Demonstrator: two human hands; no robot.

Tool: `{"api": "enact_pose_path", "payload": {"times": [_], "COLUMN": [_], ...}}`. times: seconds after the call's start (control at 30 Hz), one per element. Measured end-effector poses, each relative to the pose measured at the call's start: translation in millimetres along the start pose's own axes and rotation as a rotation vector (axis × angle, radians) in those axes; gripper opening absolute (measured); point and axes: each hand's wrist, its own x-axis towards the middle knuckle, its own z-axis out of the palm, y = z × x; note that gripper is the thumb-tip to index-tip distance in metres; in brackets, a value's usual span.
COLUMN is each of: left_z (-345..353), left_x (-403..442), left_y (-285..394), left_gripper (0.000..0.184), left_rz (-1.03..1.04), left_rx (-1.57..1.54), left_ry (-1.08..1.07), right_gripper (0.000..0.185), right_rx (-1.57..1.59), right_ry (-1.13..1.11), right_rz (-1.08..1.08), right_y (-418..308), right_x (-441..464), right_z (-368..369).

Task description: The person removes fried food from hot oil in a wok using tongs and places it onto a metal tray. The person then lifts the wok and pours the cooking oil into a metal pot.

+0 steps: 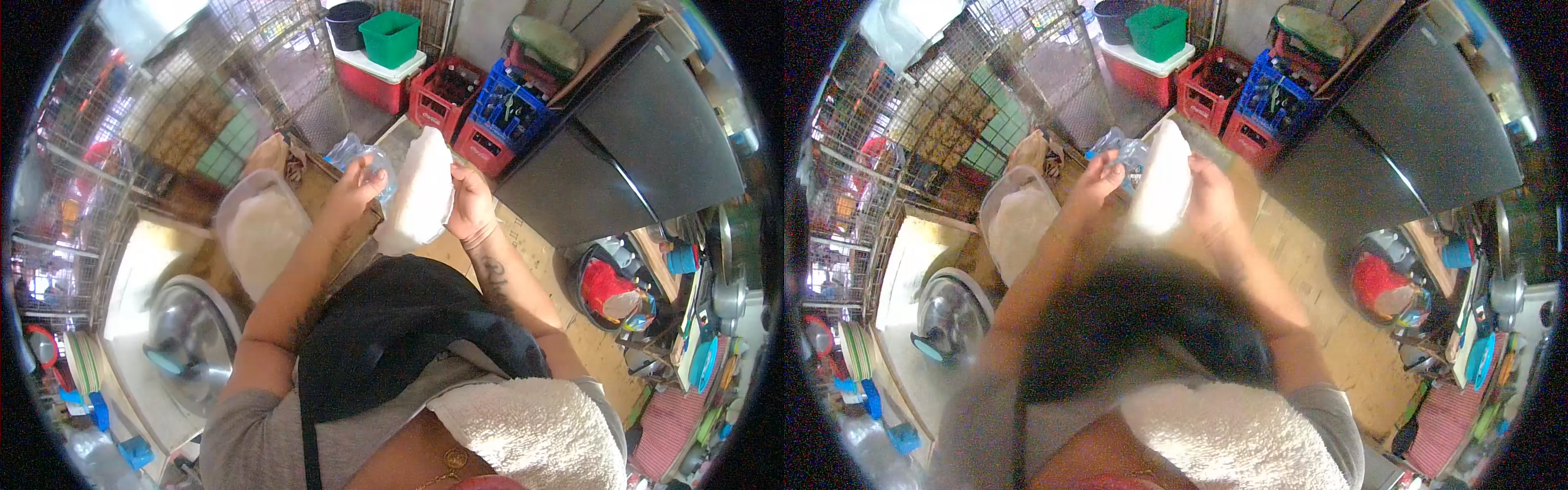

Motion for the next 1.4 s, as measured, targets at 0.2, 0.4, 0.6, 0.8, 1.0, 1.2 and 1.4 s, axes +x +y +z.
{"api": "enact_pose_path", "payload": {"times": [0.2,0.4,0.6,0.8,1.0,1.2,1.4], "left_z": [12.4,25.1,40.5,34.7,32.5,6.1,-98.7], "left_x": [-23.4,-21.3,-17.1,-13.7,-18.1,-34.1,-86.1], "left_y": [28.4,50.1,46.4,39.2,48.5,56.8,149.0], "left_gripper": [0.065,0.060,0.049,0.041,0.052,0.042,0.033], "left_rz": [-0.331,-0.058,0.205,0.170,0.529,0.382,0.264], "left_rx": [-0.522,-0.165,0.075,0.043,0.433,0.462,0.413], "left_ry": [-0.237,-0.113,-0.160,-0.053,-0.033,0.109,0.108], "right_gripper": [0.039,0.031,0.026,0.038,0.036,0.031,0.040], "right_rx": [0.037,-0.049,-0.159,-0.282,-0.238,-0.109,-0.177], "right_ry": [-0.115,-0.082,-0.011,-0.098,0.000,-0.121,-0.223], "right_rz": [0.060,0.050,0.042,0.029,-0.008,0.113,0.277], "right_y": [3.4,4.2,9.9,13.6,13.8,11.9,26.6], "right_x": [7.9,10.4,-0.1,11.0,14.7,16.0,27.1], "right_z": [-24.1,-27.3,5.4,-20.0,-15.2,25.9,21.8]}}
